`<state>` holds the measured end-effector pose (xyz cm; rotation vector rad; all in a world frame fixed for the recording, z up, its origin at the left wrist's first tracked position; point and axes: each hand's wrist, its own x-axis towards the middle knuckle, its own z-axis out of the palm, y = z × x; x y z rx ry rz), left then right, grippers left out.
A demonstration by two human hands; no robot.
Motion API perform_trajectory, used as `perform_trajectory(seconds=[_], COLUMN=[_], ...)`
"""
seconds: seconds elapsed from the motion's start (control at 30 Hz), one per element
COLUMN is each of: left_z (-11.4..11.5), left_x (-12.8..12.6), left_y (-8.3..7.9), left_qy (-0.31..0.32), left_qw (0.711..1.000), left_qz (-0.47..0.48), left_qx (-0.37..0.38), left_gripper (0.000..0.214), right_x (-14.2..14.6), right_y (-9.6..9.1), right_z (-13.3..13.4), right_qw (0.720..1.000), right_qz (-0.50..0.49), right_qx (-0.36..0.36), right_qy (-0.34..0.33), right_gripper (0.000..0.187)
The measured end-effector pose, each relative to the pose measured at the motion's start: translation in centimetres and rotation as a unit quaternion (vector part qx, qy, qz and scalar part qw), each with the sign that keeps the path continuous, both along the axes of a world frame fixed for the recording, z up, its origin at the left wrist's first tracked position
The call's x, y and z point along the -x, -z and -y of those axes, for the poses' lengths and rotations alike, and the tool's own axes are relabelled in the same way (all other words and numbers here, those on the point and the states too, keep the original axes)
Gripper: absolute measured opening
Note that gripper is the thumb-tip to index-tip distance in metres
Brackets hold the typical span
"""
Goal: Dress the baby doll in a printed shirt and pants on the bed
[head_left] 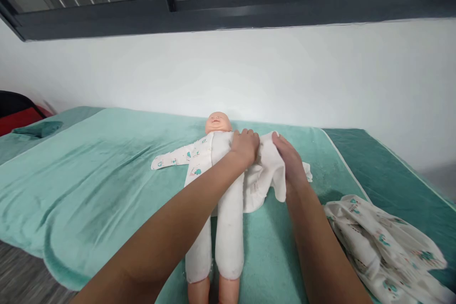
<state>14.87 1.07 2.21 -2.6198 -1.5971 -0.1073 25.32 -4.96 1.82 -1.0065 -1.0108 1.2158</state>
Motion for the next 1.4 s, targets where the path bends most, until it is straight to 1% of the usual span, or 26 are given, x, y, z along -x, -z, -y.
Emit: perform_trajectory(seconds=[0.07,0.1,0.17,0.2,0.27,0.33,0.37,0.4,0.47,0.53,0.57,0.63,0.7,0.73,0.8,0.83,0.9,0.97,1.0,1.03,1.07,1.13,1.2,1.3,1.37,1.4], left_z=[-0.3,-0.5,-0.7,-0.8,-0.9,-1.0,-1.0,-1.0,-0.7,-0.3,-0.2,0.1,0.3,0.5,0.9,1.2,1.8,2.5,2.8,3.0,3.2,3.3,3.3,3.3,3.3,3.3], left_x=[0.8,1.4,2.9,3.8,5.6,7.2,7.8,8.4,9.3,10.1,10.5,11.2,11.8,12.0,12.2,12.3,12.2,12.1,12.0,11.9,11.8,11.7,11.5,11.5,11.5,11.5], left_y=[-0.1,-0.3,-0.9,-1.3,-2.1,-2.7,-2.8,-2.9,-2.8,-2.4,-2.1,-1.2,-0.4,0.0,0.5,0.6,0.6,0.5,0.3,0.3,0.2,0.2,0.4,0.7,0.8,0.8], left_qy=[-0.002,0.003,0.025,0.047,0.109,0.150,0.149,0.133,0.088,0.042,0.014,-0.043,-0.075,-0.078,-0.084,-0.089,-0.103,-0.112,-0.112,-0.112,-0.112,-0.112,-0.112,-0.109,-0.126,-0.137], left_qw=[0.999,0.999,0.996,0.993,0.974,0.944,0.932,0.928,0.925,0.922,0.922,0.922,0.914,0.908,0.891,0.883,0.870,0.864,0.864,0.865,0.866,0.869,0.871,0.863,0.844,0.834], left_qz=[0.032,0.048,0.078,0.106,0.184,0.267,0.301,0.326,0.364,0.384,0.386,0.384,0.396,0.411,0.446,0.461,0.481,0.491,0.491,0.489,0.486,0.479,0.475,0.492,0.519,0.532], left_qx=[0.009,0.014,0.022,0.031,0.071,0.125,0.134,0.123,0.065,0.007,-0.010,-0.029,-0.036,-0.035,-0.026,-0.019,-0.006,0.006,0.012,0.021,0.032,0.052,0.057,0.040,0.042,0.046], left_gripper=[0.032,0.033,0.036,0.039,0.036,0.027,0.023,0.021,0.018,0.018,0.019,0.019,0.016,0.014,0.008,0.005,0.006,0.016,0.021,0.026,0.028,0.026,0.019,0.014,0.013,0.013], right_x=[1.0,1.4,2.0,2.4,3.0,3.6,3.9,4.1,4.4,4.5,4.5,4.5,4.3,4.2,4.0,3.8,3.6,3.7,3.9,4.1,4.4,4.9,5.0,4.3,3.6,3.2], right_y=[-0.2,-0.3,-0.5,-0.6,-0.6,-0.6,-0.6,-0.7,-1.1,-1.7,-2.0,-2.5,-2.9,-3.0,-3.3,-3.4,-3.7,-3.9,-4.0,-4.0,-4.0,-3.8,-3.7,-3.6,-3.6,-3.6], right_z=[0.4,0.6,1.0,1.2,1.7,2.1,2.4,2.7,3.3,4.0,4.3,5.0,5.6,5.9,6.3,6.5,6.7,6.8,6.8,6.8,6.7,6.6,6.4,6.3,6.5,6.6], right_qw=[0.999,0.998,0.993,0.990,0.984,0.981,0.979,0.975,0.959,0.924,0.899,0.839,0.782,0.760,0.730,0.722,0.714,0.712,0.711,0.711,0.711,0.718,0.733,0.757,0.757,0.749], right_qz=[0.039,0.043,0.042,0.037,0.038,0.060,0.082,0.113,0.203,0.321,0.382,0.491,0.566,0.592,0.633,0.649,0.671,0.677,0.675,0.669,0.661,0.635,0.608,0.585,0.596,0.612], right_qx=[-0.001,-0.004,-0.024,-0.036,-0.055,-0.068,-0.073,-0.076,-0.079,-0.094,-0.111,-0.164,-0.206,-0.215,-0.208,-0.194,-0.155,-0.132,-0.136,-0.152,-0.173,-0.211,-0.220,-0.193,-0.158,-0.138], right_qy=[-0.030,-0.054,-0.106,-0.129,-0.163,-0.172,-0.173,-0.173,-0.179,-0.187,-0.184,-0.169,-0.162,-0.161,-0.156,-0.145,-0.126,-0.132,-0.141,-0.153,-0.166,-0.191,-0.212,-0.219,-0.218,-0.212], right_gripper=[0.037,0.034,0.033,0.035,0.038,0.044,0.047,0.048,0.047,0.042,0.040,0.037,0.042,0.047,0.052,0.051,0.039,0.018,0.008,0.002,0.007,0.013,0.014,0.011,0.012,0.015])
